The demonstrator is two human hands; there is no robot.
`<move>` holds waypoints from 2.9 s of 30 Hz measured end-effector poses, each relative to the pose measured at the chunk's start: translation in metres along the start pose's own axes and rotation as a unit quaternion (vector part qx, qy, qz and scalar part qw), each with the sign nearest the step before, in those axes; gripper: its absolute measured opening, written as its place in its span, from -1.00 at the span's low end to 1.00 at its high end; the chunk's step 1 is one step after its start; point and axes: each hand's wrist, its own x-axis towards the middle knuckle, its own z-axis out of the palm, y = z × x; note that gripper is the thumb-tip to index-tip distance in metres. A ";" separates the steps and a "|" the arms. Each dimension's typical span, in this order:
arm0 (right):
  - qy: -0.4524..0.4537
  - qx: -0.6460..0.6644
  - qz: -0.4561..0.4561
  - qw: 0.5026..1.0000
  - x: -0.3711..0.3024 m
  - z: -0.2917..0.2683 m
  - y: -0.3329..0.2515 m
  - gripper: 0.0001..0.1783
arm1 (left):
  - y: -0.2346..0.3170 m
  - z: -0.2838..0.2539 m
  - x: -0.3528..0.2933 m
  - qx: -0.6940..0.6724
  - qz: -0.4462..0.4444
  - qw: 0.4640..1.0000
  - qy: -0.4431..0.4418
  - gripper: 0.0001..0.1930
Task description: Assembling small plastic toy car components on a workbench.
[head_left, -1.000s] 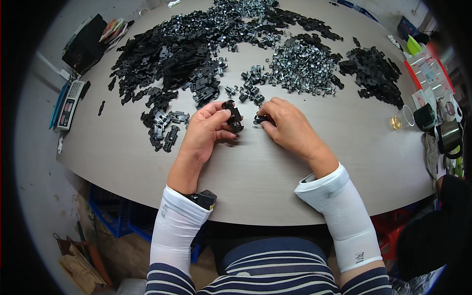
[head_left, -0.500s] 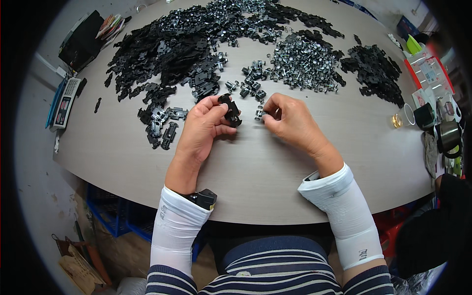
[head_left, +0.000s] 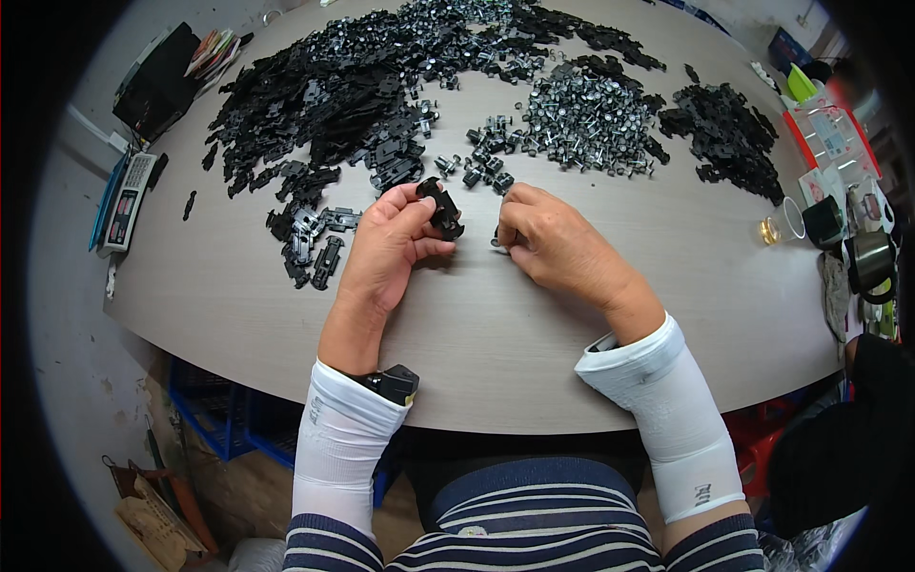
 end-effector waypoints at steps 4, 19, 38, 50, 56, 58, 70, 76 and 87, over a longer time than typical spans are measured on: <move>-0.006 0.037 -0.008 0.999 -0.002 -0.004 0.002 -0.90 | 0.004 0.006 -0.003 -0.007 0.004 1.000 0.008 -0.85; 0.056 -0.020 0.092 0.994 0.002 0.000 -0.004 -0.86 | -0.004 0.010 -0.003 0.047 0.031 0.998 -0.001 -0.81; 0.175 0.028 0.122 0.977 0.012 0.020 -0.024 -0.80 | -0.019 0.031 -0.013 0.220 0.104 0.969 -0.042 -0.76; 0.140 0.105 0.077 0.981 0.013 0.018 -0.027 -0.92 | -0.018 0.022 -0.006 -0.001 0.008 0.998 -0.062 -0.76; 0.212 -0.026 0.090 0.973 0.019 -0.006 0.033 -0.90 | -0.019 0.019 -0.005 0.012 0.040 0.999 -0.023 -0.80; 0.207 -0.080 0.115 0.968 0.024 -0.015 0.048 -0.91 | -0.016 0.020 -0.005 0.031 0.045 0.998 -0.011 -0.81; 0.133 -0.152 0.122 0.972 0.043 -0.018 0.062 -0.94 | -0.011 0.021 -0.005 0.032 0.021 0.999 -0.013 -0.77; 0.117 0.023 0.183 0.976 0.016 -0.029 0.040 -0.94 | -0.012 0.023 -0.004 -0.009 0.004 1.000 -0.014 -0.81; 0.193 0.047 0.105 0.975 0.002 -0.029 0.029 -0.92 | -0.009 0.025 -0.006 -0.018 -0.005 1.000 -0.011 -0.82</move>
